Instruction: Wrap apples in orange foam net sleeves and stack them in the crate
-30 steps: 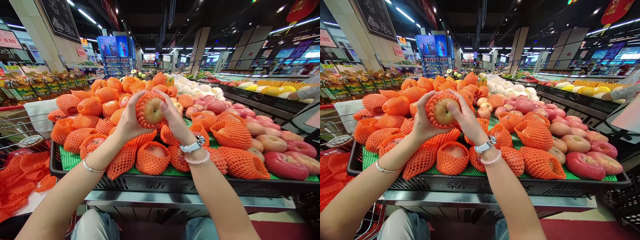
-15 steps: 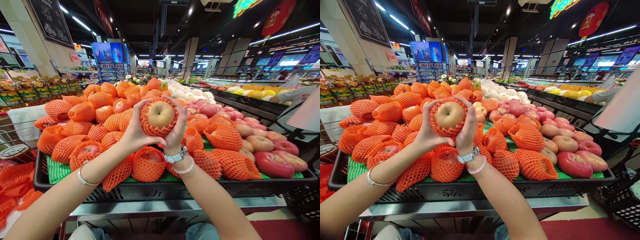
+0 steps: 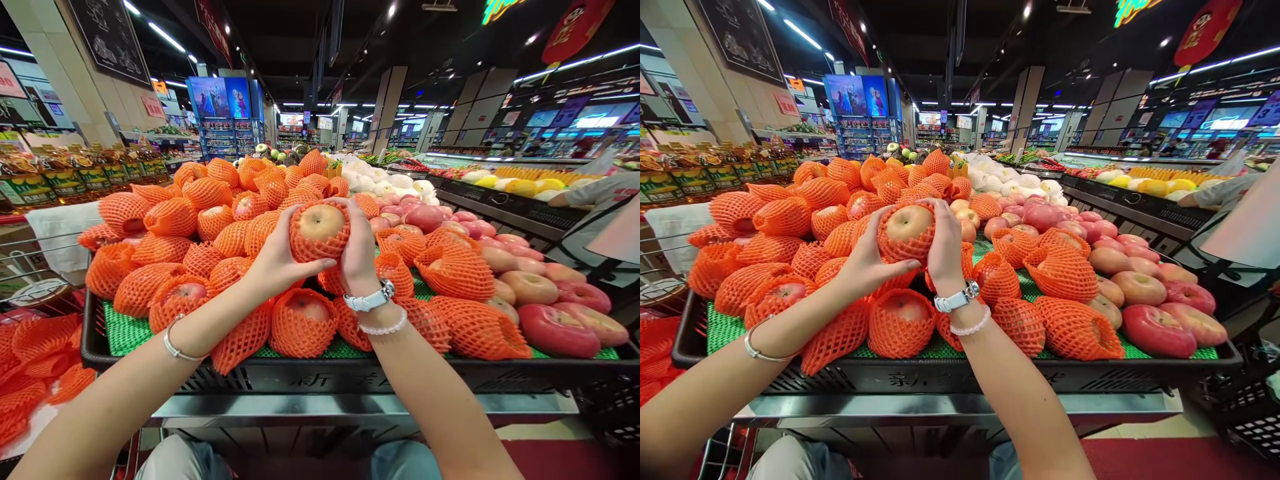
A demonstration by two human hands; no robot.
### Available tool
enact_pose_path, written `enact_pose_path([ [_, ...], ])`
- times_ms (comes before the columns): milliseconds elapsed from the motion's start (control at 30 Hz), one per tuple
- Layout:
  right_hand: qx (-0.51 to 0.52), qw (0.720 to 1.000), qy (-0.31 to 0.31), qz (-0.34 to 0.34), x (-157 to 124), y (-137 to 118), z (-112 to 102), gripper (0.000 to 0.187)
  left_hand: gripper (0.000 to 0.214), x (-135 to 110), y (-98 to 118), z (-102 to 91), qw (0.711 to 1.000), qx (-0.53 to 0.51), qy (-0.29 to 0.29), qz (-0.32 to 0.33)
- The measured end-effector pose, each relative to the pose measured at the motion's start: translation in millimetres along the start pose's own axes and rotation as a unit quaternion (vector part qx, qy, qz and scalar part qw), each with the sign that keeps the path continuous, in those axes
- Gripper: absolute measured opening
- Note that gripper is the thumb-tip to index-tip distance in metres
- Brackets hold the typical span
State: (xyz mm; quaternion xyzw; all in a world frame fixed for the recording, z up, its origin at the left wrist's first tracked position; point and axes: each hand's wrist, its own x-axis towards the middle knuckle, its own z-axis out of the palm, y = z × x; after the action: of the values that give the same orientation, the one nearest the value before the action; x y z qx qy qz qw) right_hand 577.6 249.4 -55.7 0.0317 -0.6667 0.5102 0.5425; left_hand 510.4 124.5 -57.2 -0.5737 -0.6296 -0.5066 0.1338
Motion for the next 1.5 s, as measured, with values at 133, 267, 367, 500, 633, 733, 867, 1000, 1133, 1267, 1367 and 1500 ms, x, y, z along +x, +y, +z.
enact_pose_path([
  [133, 0.058, 0.997, -0.005, 0.046, 0.8, -13.4, -1.2, 0.04, 0.085, 0.1, 1.6, 0.8, 0.999, 0.028, 0.022, 0.036],
  [267, 0.062, 0.998, -0.014, 0.025, -1.3, -20.1, 1.1, 0.034, 0.086, 1.3, -4.2, 2.0, 0.987, 0.076, 0.058, 0.13],
  [367, 0.048, 0.999, -0.008, 0.023, -3.7, -21.2, 3.2, 0.036, 0.09, 2.4, -8.7, 0.8, 0.977, 0.105, 0.077, 0.172],
  [500, 0.031, 0.999, -0.025, -0.005, -8.0, -29.3, 3.8, 0.047, 0.098, 3.7, -11.2, -4.6, 0.966, 0.139, 0.1, 0.194],
  [633, 0.047, 0.997, -0.035, -0.059, -10.8, -36.6, 2.2, 0.048, 0.099, 3.8, -12.5, -10.5, 0.957, 0.149, 0.126, 0.216],
  [733, 0.052, 0.995, -0.074, -0.043, -10.7, -32.4, 2.9, 0.059, 0.1, 2.9, -12.6, -13.7, 0.955, 0.148, 0.145, 0.215],
  [867, 0.07, 0.99, -0.118, -0.044, -11.5, -23.2, 5.9, 0.067, 0.107, 3.0, -11.9, -16.1, 0.95, 0.155, 0.16, 0.219],
  [1000, 0.045, 0.986, -0.145, -0.071, -14.4, -24.5, 6.8, 0.07, 0.106, 4.8, -11.6, -16.7, 0.937, 0.184, 0.17, 0.242],
  [1133, 0.02, 0.987, -0.13, -0.088, -17.1, -28.3, 7.9, 0.058, 0.104, 5.9, -12.2, -17.0, 0.924, 0.197, 0.197, 0.261],
  [1267, -0.002, 0.99, -0.108, -0.09, -20.1, -26.9, 10.3, 0.051, 0.102, 6.6, -14.5, -17.4, 0.919, 0.217, 0.197, 0.262],
  [1367, -0.015, 0.992, -0.099, -0.08, -22.6, -26.0, 11.5, 0.049, 0.099, 7.4, -16.5, -17.5, 0.914, 0.232, 0.19, 0.274],
  [1500, -0.008, 0.994, -0.09, -0.062, -23.3, -28.8, 11.4, 0.046, 0.097, 8.0, -17.7, -16.8, 0.923, 0.22, 0.167, 0.267],
])
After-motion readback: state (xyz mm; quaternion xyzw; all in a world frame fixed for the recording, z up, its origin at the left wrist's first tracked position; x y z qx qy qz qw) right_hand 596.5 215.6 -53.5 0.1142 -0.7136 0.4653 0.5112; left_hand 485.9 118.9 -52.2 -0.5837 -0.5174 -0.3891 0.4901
